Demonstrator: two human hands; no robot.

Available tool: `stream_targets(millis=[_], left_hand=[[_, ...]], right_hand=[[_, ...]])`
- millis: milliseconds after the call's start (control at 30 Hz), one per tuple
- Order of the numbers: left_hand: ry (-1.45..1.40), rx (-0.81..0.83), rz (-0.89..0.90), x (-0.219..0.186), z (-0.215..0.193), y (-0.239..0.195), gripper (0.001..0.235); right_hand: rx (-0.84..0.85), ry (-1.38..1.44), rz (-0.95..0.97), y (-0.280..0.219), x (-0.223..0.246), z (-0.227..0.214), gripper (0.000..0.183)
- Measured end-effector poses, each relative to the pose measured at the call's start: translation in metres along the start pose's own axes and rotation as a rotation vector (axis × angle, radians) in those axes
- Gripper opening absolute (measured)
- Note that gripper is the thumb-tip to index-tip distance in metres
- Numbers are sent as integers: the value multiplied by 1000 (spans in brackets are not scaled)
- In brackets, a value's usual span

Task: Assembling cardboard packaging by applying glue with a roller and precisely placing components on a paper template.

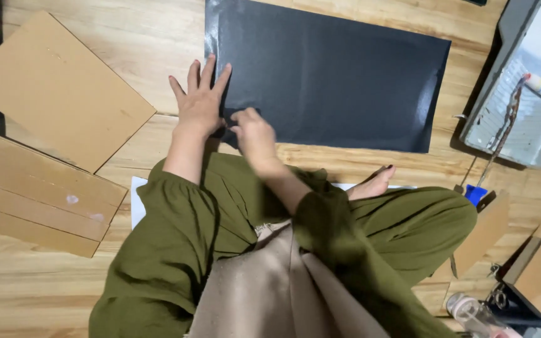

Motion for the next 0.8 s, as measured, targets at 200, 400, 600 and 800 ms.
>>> stream_targets(millis=[200,400,600,800], left_hand=[[122,57,71,16,-1,-3,121],[142,83,45,11,-5,0,129],[217,27,138,29,7,17,118],[233,76,180,36,0,5,144]], right_hand=[[-424,-119,234,-16,-141,-122,22],[-627,-224,514,-8,-217,-125,24],[-80,-68,-207,5,14,23,25],[-215,163,-175,5,-34,-93,23]])
Point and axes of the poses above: each hand's wrist, its own y-axis towards the middle knuckle, its own z-axis out of the palm, x = y × z, the point moved 4 cm from there along y, towards the middle knuckle, and after that the axes turned 7 degrees about z, right-handed, at the moved point
